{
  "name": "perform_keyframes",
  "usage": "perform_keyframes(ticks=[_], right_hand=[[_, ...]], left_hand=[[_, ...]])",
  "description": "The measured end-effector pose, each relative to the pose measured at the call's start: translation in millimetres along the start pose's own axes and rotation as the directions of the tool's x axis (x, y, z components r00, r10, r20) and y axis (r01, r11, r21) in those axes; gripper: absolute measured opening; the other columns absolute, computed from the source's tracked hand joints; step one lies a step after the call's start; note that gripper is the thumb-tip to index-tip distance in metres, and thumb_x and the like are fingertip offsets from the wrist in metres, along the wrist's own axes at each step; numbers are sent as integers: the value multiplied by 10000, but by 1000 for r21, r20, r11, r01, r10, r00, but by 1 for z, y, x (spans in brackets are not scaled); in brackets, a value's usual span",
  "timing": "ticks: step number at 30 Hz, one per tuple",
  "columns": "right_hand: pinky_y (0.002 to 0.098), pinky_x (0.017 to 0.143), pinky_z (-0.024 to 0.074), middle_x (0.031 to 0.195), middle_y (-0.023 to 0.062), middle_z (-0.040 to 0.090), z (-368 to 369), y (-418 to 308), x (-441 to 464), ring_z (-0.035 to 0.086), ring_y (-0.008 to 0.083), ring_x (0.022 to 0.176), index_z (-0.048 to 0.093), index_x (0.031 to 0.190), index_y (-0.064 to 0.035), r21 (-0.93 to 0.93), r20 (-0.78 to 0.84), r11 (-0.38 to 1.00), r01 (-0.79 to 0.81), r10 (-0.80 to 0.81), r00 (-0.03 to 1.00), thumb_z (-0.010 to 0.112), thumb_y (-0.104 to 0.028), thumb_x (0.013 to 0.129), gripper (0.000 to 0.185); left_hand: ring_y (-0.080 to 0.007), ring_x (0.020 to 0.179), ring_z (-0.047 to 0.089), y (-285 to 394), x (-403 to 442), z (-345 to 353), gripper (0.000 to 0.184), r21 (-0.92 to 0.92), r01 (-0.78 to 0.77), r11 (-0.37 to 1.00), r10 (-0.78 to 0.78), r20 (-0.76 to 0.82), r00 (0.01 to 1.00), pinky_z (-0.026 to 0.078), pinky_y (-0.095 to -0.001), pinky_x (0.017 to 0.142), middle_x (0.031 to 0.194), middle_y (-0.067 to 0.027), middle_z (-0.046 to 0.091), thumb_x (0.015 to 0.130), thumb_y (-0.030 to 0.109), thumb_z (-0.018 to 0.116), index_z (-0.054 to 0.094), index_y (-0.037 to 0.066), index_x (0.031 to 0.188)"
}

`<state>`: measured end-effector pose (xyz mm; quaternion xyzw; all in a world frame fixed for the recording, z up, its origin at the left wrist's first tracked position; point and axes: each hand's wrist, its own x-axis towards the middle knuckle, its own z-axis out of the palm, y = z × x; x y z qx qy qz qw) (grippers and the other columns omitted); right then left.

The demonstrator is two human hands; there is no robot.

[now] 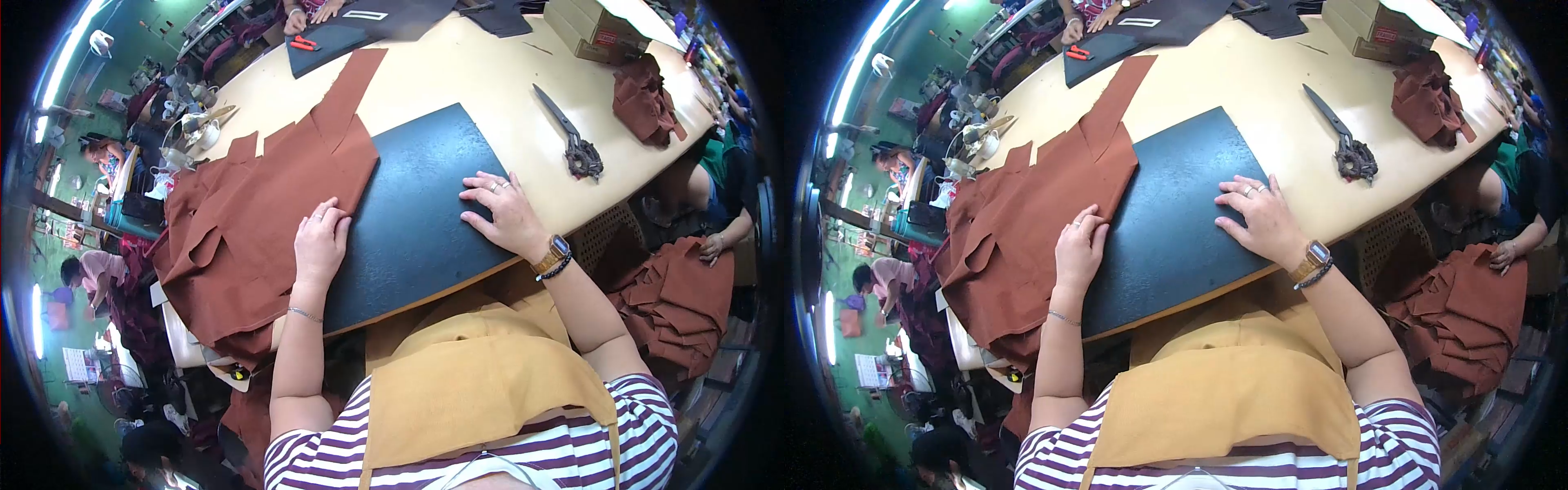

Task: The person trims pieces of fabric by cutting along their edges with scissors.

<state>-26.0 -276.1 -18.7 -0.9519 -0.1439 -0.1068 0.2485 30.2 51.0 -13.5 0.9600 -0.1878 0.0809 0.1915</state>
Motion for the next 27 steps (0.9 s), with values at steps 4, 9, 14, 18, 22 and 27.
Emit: perform_keyframes(ticks=[4, 9, 14, 18, 22, 27], right_hand=[[621, 1071, 219, 1350, 65, 490, -5, -1, -1, 407, 252, 1299, 540, 1236, -143, 50, 48, 998, -44, 42, 998, 681, -333, 814, 484], [667, 1061, 184, 1433, 85, 383, -3, -5, 7, 337, 261, 1345, 438, 1356, -187, 46, 54, 997, -63, 60, 997, 676, -222, 771, 632], [676, 1063, 164, 1402, 63, 436, -1, 3, 6, 337, 263, 1349, 603, 1134, -161, 9, 152, 1000, -12, 10, 988, 642, -86, 714, 428], [660, 1062, 172, 1264, 48, 559, -8, 14, 0, 403, 259, 1287, 606, 873, -104, 170, 53, 985, 13, -23, 998, 623, -62, 715, 164], [361, 804, 402, 799, 7, 615, -55, 11, -5, 566, 140, 725, 517, 747, -69, 500, 187, 862, -85, -12, 982, 621, -88, 783, 111], [211, 524, 286, 658, -50, 416, -138, 6, -16, 376, 45, 589, 467, 707, -55, 908, 406, 248, -338, -314, 858, 677, -154, 812, 254]], left_hand=[[-277, 996, 608, 50, -4, -29, 148, -528, 293, 797, -162, 281, 946, 440, -351, 914, 1137, -109, 630, 908, 143, 556, 610, 20, 971], [-309, 1209, 499, 74, -29, -40, 356, -640, 132, 757, 130, 346, 929, 366, -400, 1022, 1292, -185, 526, 853, 214, 622, 572, 9, 1139], [-365, 1390, 229, 80, -73, -35, 998, 48, -77, 996, 55, 355, 933, 172, -624, 1069, 1484, -175, 290, 576, 618, 756, 425, 107, 1367], [-349, 1366, 287, 70, -109, -31, 809, 138, -77, 987, 32, 306, 952, 213, -604, 1064, 1464, -142, 341, 641, 459, 765, 480, 148, 1332], [-268, 1202, 528, 31, -142, -25, 420, 69, -202, 977, 192, 130, 973, 356, -504, 1021, 1271, -52, 583, 731, 106, 674, 644, 194, 1141], [-240, 870, 641, 21, -136, -84, 185, -436, -92, 895, 9, -187, 982, 459, -387, 863, 884, -76, 680, 832, 214, 628, 654, 60, 932]])
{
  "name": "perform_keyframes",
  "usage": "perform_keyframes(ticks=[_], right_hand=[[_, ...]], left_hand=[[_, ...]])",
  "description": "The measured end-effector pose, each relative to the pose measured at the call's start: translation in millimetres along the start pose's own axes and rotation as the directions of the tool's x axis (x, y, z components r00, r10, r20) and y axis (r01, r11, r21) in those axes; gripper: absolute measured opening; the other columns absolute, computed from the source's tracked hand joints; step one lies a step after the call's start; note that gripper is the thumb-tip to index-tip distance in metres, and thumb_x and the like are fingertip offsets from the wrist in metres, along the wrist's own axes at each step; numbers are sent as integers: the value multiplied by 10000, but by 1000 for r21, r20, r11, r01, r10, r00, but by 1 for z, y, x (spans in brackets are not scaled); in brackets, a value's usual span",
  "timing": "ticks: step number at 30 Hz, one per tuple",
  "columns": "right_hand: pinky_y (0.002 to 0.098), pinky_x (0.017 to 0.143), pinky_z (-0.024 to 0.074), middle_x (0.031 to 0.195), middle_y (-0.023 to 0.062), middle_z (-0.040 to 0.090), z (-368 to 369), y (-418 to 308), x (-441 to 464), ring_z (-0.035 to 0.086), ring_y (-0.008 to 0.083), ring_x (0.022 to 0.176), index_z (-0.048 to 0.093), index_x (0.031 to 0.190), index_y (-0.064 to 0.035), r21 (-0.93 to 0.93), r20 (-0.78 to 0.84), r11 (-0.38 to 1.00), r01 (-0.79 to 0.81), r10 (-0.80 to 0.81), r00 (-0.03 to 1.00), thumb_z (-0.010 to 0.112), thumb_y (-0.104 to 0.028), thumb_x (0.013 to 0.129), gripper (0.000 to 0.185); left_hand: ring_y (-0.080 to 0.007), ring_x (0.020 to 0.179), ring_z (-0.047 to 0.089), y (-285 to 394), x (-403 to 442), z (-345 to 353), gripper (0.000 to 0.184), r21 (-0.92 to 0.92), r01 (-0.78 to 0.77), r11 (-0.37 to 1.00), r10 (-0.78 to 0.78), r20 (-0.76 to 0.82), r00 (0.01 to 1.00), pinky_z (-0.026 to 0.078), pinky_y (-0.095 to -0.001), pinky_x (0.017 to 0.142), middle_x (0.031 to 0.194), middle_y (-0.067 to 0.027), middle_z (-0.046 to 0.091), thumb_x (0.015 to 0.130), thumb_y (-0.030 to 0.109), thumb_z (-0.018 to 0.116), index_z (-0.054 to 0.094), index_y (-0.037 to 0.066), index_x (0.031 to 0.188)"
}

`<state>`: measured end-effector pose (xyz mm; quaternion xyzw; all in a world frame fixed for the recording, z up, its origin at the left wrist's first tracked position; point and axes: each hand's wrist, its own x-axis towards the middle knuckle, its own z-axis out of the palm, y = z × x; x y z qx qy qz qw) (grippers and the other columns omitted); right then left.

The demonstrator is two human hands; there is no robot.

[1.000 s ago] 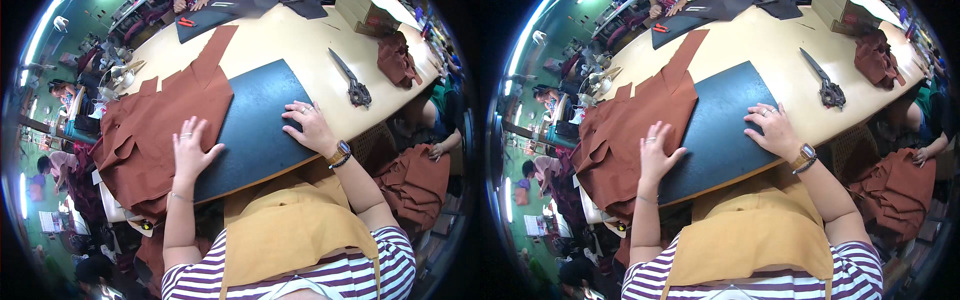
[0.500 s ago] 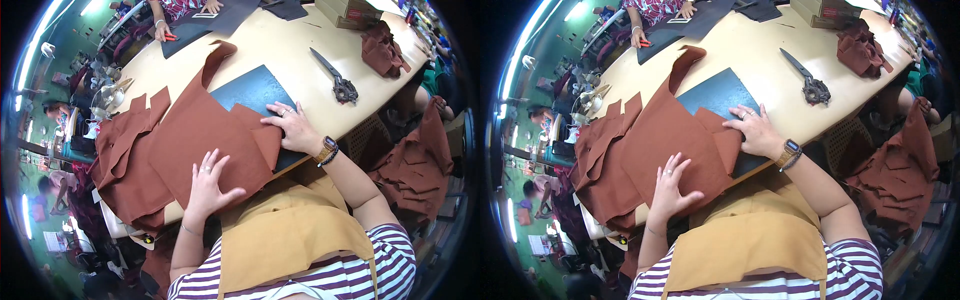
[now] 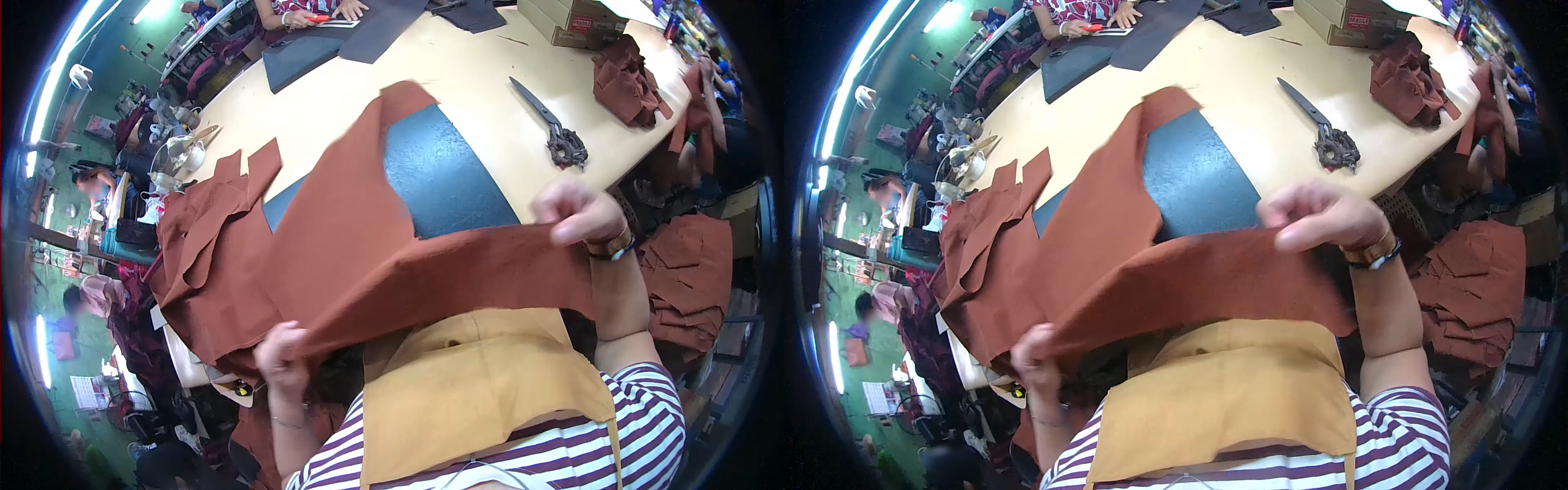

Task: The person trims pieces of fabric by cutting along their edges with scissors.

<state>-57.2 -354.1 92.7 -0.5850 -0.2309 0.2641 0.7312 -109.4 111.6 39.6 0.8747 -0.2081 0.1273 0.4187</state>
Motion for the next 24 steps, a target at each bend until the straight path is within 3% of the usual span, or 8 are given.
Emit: perform_keyframes(ticks=[1, 3, 7, 9, 11, 14, 20, 24], right_hand=[[209, 539, 313, 662, -40, 430, -7, 4, -4, 405, 41, 609, 465, 698, -52, 278, 30, 949, 147, -161, 987, 666, -165, 817, 259], [266, 706, 410, 871, 26, 516, -22, 0, 8, 503, 115, 809, 534, 910, -31, 434, 11, 833, 343, -386, 922, 617, -271, 859, 259], [398, 962, 471, 1285, 158, 545, -10, -28, 61, 566, 276, 1144, 437, 1323, -33, 554, -164, 671, 492, -491, 855, 412, -368, 982, 478], [369, 944, 485, 1260, 155, 562, -15, -14, 72, 576, 241, 1127, 466, 1297, -19, 205, -381, 853, 480, -382, 842, 413, -372, 985, 474], [327, 933, 485, 1205, 138, 597, -19, 16, 76, 586, 198, 1093, 517, 1255, -24, -170, -522, 964, 205, -265, 811, 456, -366, 976, 446], [291, 862, 465, 1037, 88, 647, -14, 67, 69, 599, 173, 945, 594, 1146, -39, -666, -371, 743, -65, -255, 893, 624, -427, 874, 474], [339, 750, 504, 937, 122, 677, -11, 99, 58, 644, 266, 805, 624, 1084, -39, -921, -219, 387, -37, -437, 873, 664, -339, 846, 385], [295, 665, 500, 850, 72, 668, -68, 111, 59, 625, 174, 713, 631, 1059, -44, -760, -619, 611, -220, -578, 531, 613, -212, 895, 235]], left_hand=[[-221, 846, 632, 5, 14, -15, 267, -258, 27, 966, -52, -91, 995, 463, -362, 832, 840, -93, 666, 868, 287, 615, 640, 25, 913], [-173, 826, 602, 17, 53, -51, 401, 18, -83, 996, 85, -94, 992, 461, -306, 765, 836, -74, 637, 932, 380, 536, 614, -11, 888], [-124, 791, 533, -42, 142, -98, 357, 59, 232, 971, -232, 1, 973, 453, -298, 744, 905, 13, 592, 967, 327, 512, 593, -19, 943], [-133, 933, 547, -132, 161, -120, 348, -128, 429, 894, -420, 97, 902, 444, -306, 853, 1015, -48, 611, 972, 294, 504, 568, -27, 1091], [-204, 1122, 537, -161, 150, -107, 435, 382, 261, 887, -259, -58, 964, 406, -313, 965, 1210, -139, 575, 967, 327, 492, 498, 7, 1261], [-312, 1384, 272, -107, 128, -40, 605, 792, 238, 562, -335, -45, 941, 161, -680, 1041, 1488, -163, 302, 931, 473, 472, 347, 149, 1426], [-385, 1424, 76, -38, 67, 80, 904, 705, 163, 690, -440, 230, 868, 113, -698, 1039, 1541, -197, 108, 791, 645, 565, 231, 161, 1479], [-387, 1420, 90, -43, 91, 99, 961, 667, 114, 736, -363, 246, 899, 107, -703, 1038, 1540, -193, 115, 746, 673, 595, 238, 160, 1476]])
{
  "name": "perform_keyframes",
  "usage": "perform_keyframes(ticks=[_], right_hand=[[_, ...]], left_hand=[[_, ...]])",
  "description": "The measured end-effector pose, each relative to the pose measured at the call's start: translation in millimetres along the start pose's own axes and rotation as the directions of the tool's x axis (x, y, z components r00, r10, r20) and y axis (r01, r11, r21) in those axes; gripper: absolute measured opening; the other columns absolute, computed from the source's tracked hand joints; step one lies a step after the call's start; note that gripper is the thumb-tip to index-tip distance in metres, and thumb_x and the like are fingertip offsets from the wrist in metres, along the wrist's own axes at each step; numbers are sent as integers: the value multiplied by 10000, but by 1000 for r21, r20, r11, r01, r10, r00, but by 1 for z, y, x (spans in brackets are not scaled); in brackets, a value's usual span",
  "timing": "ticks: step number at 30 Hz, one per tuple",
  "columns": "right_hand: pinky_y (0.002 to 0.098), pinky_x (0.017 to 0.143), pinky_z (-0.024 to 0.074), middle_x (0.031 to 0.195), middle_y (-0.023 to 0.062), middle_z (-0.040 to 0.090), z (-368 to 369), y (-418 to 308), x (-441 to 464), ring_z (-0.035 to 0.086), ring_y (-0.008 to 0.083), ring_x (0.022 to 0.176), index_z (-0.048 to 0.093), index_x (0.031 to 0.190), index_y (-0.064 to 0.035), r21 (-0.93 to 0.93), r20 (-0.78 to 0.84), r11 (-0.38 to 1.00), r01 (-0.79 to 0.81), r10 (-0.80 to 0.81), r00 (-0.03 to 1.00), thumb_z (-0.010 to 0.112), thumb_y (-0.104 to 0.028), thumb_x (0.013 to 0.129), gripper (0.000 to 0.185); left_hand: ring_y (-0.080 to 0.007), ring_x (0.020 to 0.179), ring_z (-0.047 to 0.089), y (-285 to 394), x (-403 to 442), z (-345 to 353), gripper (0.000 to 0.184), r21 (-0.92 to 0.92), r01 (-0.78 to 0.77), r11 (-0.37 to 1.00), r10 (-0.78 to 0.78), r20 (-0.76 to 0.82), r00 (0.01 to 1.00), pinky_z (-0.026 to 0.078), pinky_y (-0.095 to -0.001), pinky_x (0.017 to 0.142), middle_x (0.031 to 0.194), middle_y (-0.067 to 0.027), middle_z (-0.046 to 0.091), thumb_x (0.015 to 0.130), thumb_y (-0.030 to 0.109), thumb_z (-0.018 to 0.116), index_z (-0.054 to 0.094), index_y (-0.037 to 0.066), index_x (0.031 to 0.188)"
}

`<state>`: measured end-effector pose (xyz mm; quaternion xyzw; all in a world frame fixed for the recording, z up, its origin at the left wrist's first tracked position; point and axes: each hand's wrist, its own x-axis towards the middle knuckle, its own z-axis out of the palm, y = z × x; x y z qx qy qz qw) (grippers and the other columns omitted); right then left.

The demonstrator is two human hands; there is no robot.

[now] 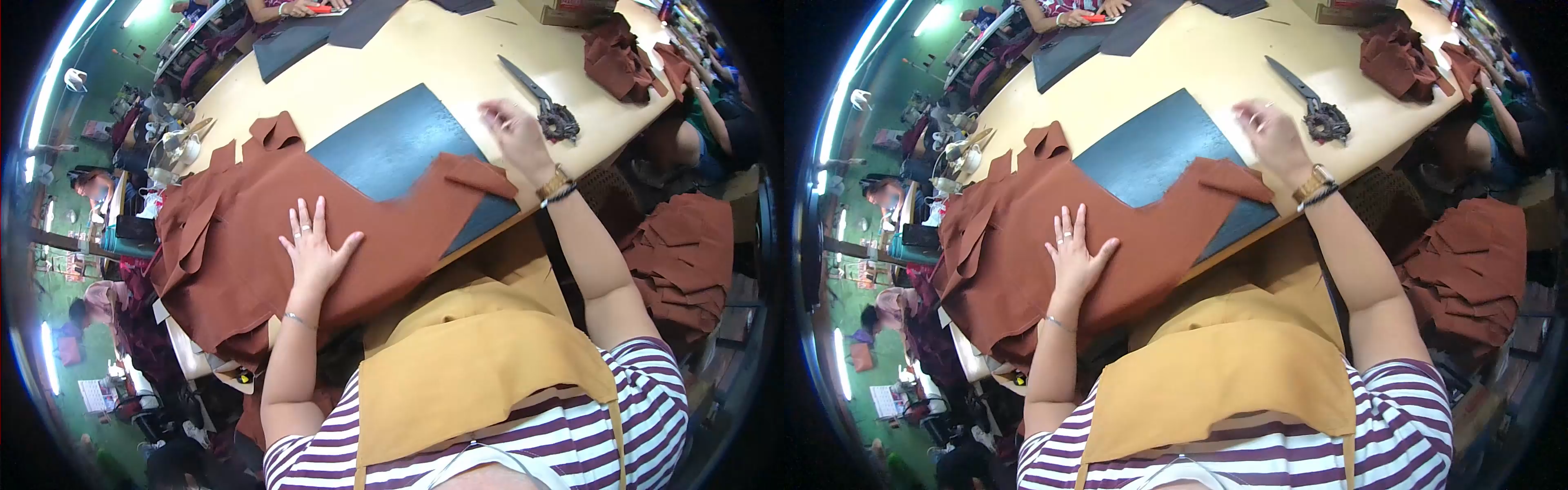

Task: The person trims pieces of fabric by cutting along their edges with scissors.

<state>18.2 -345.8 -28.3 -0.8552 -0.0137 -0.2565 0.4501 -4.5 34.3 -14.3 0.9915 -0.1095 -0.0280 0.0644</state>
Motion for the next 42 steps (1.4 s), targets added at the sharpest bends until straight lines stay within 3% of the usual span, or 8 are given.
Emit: perform_keyframes(ticks=[3, 11, 26, 28, 32, 36, 39, 42], right_hand=[[278, 677, 498, 838, 65, 663, -29, 32, 22, 617, 145, 729, 631, 1064, -48, 99, -249, 989, -113, 135, 959, 603, -242, 903, 253], [402, 877, 461, 1026, 147, 641, -96, 57, -31, 583, 326, 993, 607, 1071, -51, -574, 64, 817, -59, 116, 991, 613, -216, 845, 280], [354, 654, 513, 746, 140, 674, -119, 93, 19, 660, 260, 680, 680, 879, -2, -758, 130, 625, -189, 428, 894, 641, -299, 806, 308], [306, 617, 501, 716, 80, 655, -122, 103, 20, 631, 189, 637, 674, 867, -15, -437, 264, 751, -496, 634, 727, 631, -268, 838, 258], [247, 612, 464, 766, 4, 554, -116, 23, -26, 537, 105, 676, 585, 992, -9, 436, 504, 437, -787, 606, 616, 567, -142, 928, 149], [372, 616, 526, 699, 60, 554, -104, -21, -104, 550, 173, 600, 567, 912, -10, 436, 505, 482, -760, 568, 650, 317, -356, 992, 434], [332, 612, 525, 788, 62, 600, -102, -54, -147, 586, 148, 624, 560, 975, -57, 504, 615, 293, -813, 540, 575, 641, -463, 853, 432], [321, 679, 520, 880, 57, 610, -96, -51, -178, 607, 153, 738, 519, 1042, -68, 479, 742, 146, -865, 459, 488, 617, -514, 849, 496]], left_hand=[[-385, 1420, 94, -9, 40, 2, 955, -16, -59, 998, 59, -20, 998, 103, -702, 1040, 1539, -193, 116, 743, 672, 600, 250, 167, 1474], [-342, 1429, 119, -98, 112, -19, 964, 253, -313, 915, 339, -67, 938, 139, -632, 1084, 1555, -136, 119, 686, 664, 646, 289, 220, 1465], [-353, 1372, 273, 133, 60, 46, 561, -265, -617, 741, 573, -231, 787, 186, -587, 1092, 1466, -174, 334, 909, 497, 485, 465, 163, 1358], [-348, 1369, 281, 128, 62, 45, 486, -252, -629, 735, 586, -230, 777, 195, -598, 1084, 1462, -160, 349, 938, 454, 447, 489, 184, 1340], [-338, 1364, 295, 109, 70, 36, 380, -236, -588, 774, 559, -181, 809, 205, -590, 1083, 1455, -142, 369, 967, 357, 426, 520, 223, 1310], [-338, 1370, 292, 99, 71, 37, 365, -299, -510, 807, 474, -189, 860, 188, -569, 1104, 1455, -129, 377, 986, 317, 395, 510, 229, 1322], [-338, 1373, 288, 99, 70, 33, 372, -371, -475, 798, 441, -179, 880, 175, -559, 1113, 1464, -109, 370, 992, 291, 385, 490, 234, 1344], [-348, 1377, 272, 99, 68, 29, 378, -447, -439, 780, 408, -169, 897, 168, -559, 1114, 1465, -121, 365, 992, 278, 383, 480, 236, 1355]])
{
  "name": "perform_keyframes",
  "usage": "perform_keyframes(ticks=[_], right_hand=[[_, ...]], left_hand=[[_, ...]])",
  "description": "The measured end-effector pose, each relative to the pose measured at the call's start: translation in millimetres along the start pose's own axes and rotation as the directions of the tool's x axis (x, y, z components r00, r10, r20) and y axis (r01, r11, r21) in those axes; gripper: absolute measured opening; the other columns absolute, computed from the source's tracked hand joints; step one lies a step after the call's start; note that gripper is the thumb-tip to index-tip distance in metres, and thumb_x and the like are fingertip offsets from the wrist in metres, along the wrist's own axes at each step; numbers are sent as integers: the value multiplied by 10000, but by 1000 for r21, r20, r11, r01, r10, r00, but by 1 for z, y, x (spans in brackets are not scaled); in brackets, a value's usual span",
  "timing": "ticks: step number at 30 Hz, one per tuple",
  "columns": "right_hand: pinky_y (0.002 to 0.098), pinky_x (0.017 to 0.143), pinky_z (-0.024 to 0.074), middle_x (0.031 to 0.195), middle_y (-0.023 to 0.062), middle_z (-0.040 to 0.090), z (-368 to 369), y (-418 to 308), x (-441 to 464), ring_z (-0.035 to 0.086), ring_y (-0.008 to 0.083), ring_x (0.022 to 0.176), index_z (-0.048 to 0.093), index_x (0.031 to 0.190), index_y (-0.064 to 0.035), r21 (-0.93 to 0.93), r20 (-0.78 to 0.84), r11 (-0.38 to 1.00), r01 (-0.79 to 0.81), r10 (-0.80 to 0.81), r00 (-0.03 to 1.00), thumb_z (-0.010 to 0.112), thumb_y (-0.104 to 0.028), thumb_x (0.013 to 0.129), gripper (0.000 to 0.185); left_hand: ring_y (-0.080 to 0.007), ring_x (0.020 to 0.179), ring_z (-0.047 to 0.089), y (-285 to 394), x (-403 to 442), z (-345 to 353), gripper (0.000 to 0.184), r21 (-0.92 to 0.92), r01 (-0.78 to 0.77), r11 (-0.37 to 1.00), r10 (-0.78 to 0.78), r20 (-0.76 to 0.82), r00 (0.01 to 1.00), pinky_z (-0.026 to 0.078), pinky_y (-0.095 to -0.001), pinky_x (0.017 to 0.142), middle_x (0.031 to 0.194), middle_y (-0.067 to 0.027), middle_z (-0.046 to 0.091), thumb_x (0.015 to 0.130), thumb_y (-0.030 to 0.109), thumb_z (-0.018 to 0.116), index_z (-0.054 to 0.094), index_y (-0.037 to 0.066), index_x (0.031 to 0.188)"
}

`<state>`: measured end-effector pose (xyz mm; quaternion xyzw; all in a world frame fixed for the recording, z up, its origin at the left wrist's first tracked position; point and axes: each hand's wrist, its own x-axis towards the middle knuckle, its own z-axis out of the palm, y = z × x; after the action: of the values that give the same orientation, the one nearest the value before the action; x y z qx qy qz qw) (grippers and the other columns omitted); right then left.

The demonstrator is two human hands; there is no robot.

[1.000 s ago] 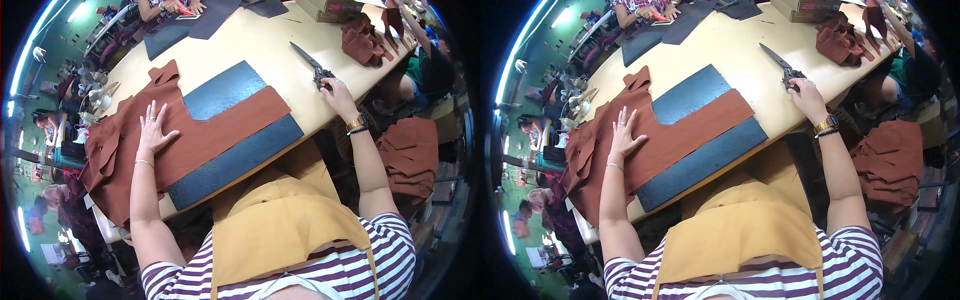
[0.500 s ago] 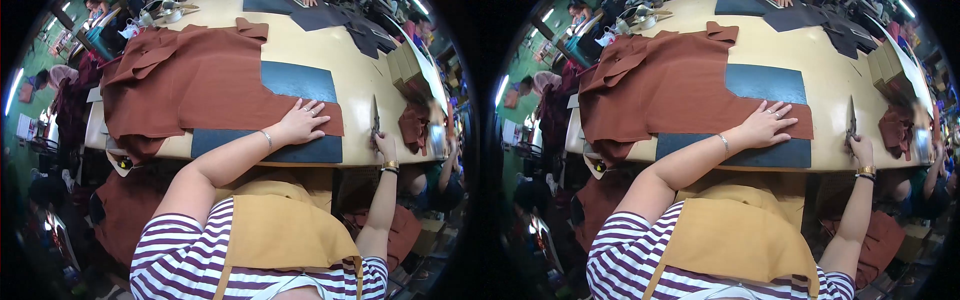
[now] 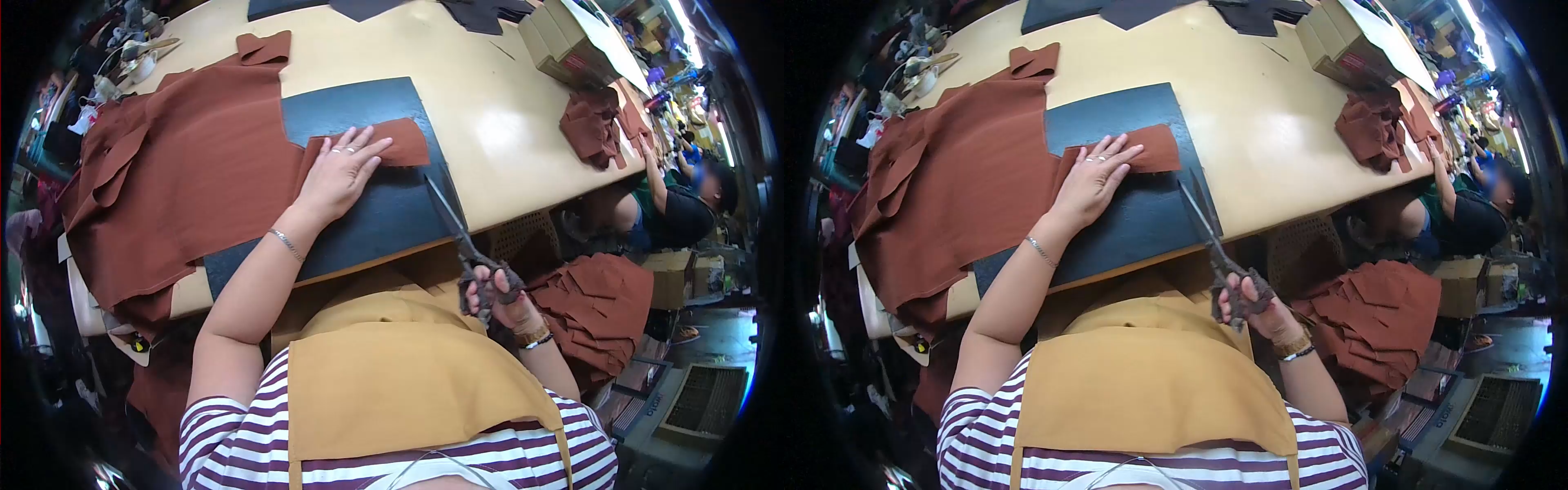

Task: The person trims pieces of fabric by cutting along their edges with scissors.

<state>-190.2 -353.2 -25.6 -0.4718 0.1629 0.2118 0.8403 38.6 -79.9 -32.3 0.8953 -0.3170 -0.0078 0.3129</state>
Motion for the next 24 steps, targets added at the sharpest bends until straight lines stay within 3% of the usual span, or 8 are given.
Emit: perform_keyframes(ticks=[3, 4, 5, 8, 10, 19, 22, 24], right_hand=[[323, 735, 507, 925, 53, 609, -6, 17, 8, 603, 158, 811, 495, 1066, -70, 82, 135, 996, -24, 12, 991, 599, -535, 852, 522], [322, 735, 506, 927, 54, 608, -5, 20, 13, 601, 156, 815, 495, 1066, -70, 99, 153, 995, -17, 2, 988, 599, -536, 852, 523], [321, 736, 505, 929, 55, 607, -2, 22, 17, 600, 153, 818, 495, 1065, -69, 115, 172, 993, -9, -11, 985, 598, -537, 852, 525], [295, 685, 508, 902, 51, 599, 12, 17, 24, 594, 133, 753, 516, 1007, -53, 8, 40, 999, 53, -53, 998, 615, -489, 866, 469], [265, 649, 507, 842, 43, 592, 31, 7, 25, 586, 112, 695, 536, 946, -34, -95, -52, 989, 112, -118, 992, 624, -454, 875, 435], [245, 626, 496, 754, 21, 581, 28, 1, 28, 578, 95, 667, 551, 885, -38, -246, -52, 964, 97, -113, 992, 616, -325, 901, 295], [236, 580, 489, 727, 37, 565, 35, -2, 27, 571, 106, 635, 556, 899, -18, -306, -70, 948, 85, -112, 991, 650, -465, 852, 459], [235, 597, 487, 734, 24, 570, 39, -7, 24, 571, 96, 637, 553, 872, -37, -289, -75, 955, 62, -88, 993, 633, -291, 885, 267]], left_hand=[[-351, 1386, 250, 3, -5, 0, 387, 85, -46, 995, 42, 47, 998, 163, -561, 1114, 1475, -127, 345, 988, 310, 396, 474, 242, 1360], [-355, 1395, 222, 6, -9, -2, 471, 175, -81, 981, 60, 120, 991, 152, -562, 1117, 1497, -129, 302, 943, 445, 459, 464, 243, 1369], [-355, 1397, 216, 10, -12, -4, 521, 195, -105, 975, 79, 138, 987, 148, -563, 1118, 1501, -129, 291, 913, 491, 482, 462, 242, 1370], [-358, 1405, 190, 13, -16, -7, 731, 239, -161, 958, 119, 184, 976, 139, -564, 1121, 1517, -130, 252, 781, 652, 567, 452, 241, 1375], [-357, 1406, 187, 14, -16, -10, 733, 229, -160, 960, 114, 204, 972, 140, -564, 1121, 1518, -128, 252, 778, 646, 576, 451, 240, 1376], [-356, 1409, 175, 17, -17, -12, 763, 207, -151, 967, 103, 223, 969, 133, -565, 1123, 1524, -120, 237, 750, 646, 606, 442, 253, 1384], [-357, 1410, 172, 18, -16, -13, 769, 218, -149, 965, 97, 231, 968, 130, -566, 1123, 1526, -120, 231, 750, 649, 604, 433, 256, 1390], [-358, 1409, 172, 18, -16, -13, 771, 220, -150, 964, 97, 234, 967, 130, -567, 1122, 1527, -121, 229, 752, 650, 602, 429, 257, 1392]])
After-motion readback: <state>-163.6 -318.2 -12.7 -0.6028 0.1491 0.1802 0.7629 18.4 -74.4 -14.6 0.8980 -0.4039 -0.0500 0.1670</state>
